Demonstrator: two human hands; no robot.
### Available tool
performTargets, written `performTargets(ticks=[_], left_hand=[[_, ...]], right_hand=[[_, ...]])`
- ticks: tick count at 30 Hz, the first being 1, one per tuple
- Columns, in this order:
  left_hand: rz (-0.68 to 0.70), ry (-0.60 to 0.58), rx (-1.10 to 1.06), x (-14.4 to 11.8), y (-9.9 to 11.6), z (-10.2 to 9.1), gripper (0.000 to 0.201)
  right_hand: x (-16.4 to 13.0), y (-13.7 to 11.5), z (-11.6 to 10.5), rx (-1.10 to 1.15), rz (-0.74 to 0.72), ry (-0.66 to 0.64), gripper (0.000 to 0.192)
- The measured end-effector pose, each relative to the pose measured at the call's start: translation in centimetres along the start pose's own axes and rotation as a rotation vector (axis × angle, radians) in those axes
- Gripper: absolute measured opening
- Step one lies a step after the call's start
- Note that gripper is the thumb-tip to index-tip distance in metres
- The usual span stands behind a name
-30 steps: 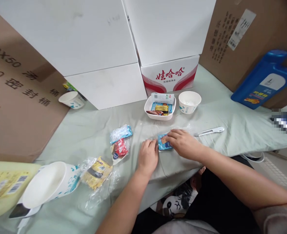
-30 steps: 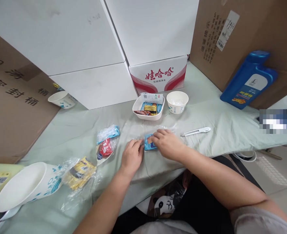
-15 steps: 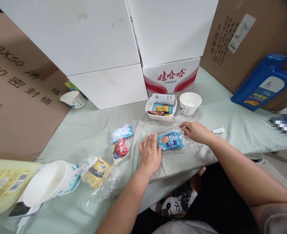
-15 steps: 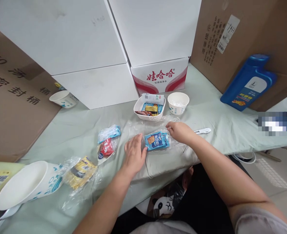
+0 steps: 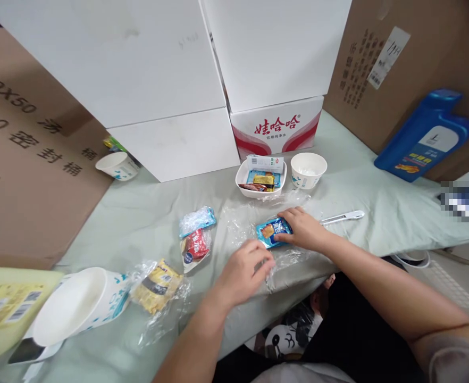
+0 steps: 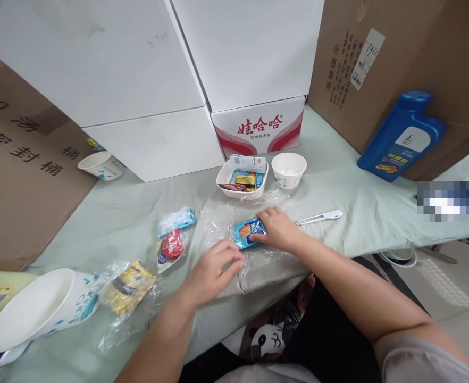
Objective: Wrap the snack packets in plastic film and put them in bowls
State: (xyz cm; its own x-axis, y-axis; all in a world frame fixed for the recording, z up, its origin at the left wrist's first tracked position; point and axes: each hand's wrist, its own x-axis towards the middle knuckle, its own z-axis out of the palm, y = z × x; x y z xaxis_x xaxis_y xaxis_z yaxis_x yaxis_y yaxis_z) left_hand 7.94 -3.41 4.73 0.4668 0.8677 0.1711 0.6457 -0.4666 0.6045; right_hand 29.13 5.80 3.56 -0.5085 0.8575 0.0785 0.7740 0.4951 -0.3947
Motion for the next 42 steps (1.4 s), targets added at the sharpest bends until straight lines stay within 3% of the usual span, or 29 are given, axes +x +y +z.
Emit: performTargets(ticks=[2, 3, 6, 10, 18, 21, 25, 28, 30, 32, 36, 39, 42], left_hand=[[-0.129, 0.189, 0.131, 0.5, -1.0, 1.2, 0.023], [-0.183, 0.222, 0.198, 0.7, -1.6, 1.7, 0.033], [-0.254, 0.170, 0.302, 0.9, -3.0, 2.7, 0.059], [-0.250, 0.112, 0.300, 1.0, -3.5, 2.6, 0.067], [-0.400, -0.014, 0.290, 1.3, -2.5, 2.0, 0.074], [-0.422, -0.053, 0.318, 1.3, -2.2, 1.7, 0.074], [-0.413, -0.079, 0.331, 1.4, -2.0, 1.5, 0.071], [-0.396, -0.081, 0.333, 1.6, -2.1, 1.4, 0.069], [-0.389, -0.080, 0.329, 1.7, -2.2, 1.4, 0.071], [-0.379, -0.071, 0.313, 1.7, -2.3, 1.4, 0.073], [-0.357, -0.038, 0.265, 1.5, -2.7, 1.5, 0.071], [-0.371, -0.026, 0.262, 1.5, -2.8, 1.6, 0.070], [-0.374, -0.033, 0.270, 1.5, -2.9, 1.7, 0.069]], right_hand=[[0.1, -0.7, 0.3, -0.069, -0.019, -0.032, 0.066], [0.1, -1.1, 0.2, -0.079, -0.018, -0.056, 0.068], [-0.2, -1.6, -1.0, -0.028, 0.003, -0.152, 0.060], [-0.4, -1.0, -2.2, 0.146, 0.035, -0.265, 0.042], [0.4, 3.1, -2.8, 0.587, 0.134, -0.237, 0.034], [0.4, 4.0, -3.7, 0.739, 0.193, -0.140, 0.040], [2.6, 4.5, -5.2, 1.010, 0.237, 0.263, 0.051], [6.7, 4.8, -5.8, 0.870, 0.211, 0.597, 0.051], [10.0, 5.0, -5.8, 0.633, 0.236, 0.688, 0.046], [13.1, 5.0, -5.3, 0.471, 0.302, 0.664, 0.042], [17.3, 4.3, -4.0, 0.330, 0.350, 0.491, 0.036], [18.4, 3.8, -3.7, 0.275, 0.302, 0.434, 0.034], [17.7, 3.3, -4.3, 0.181, 0.244, 0.464, 0.030]])
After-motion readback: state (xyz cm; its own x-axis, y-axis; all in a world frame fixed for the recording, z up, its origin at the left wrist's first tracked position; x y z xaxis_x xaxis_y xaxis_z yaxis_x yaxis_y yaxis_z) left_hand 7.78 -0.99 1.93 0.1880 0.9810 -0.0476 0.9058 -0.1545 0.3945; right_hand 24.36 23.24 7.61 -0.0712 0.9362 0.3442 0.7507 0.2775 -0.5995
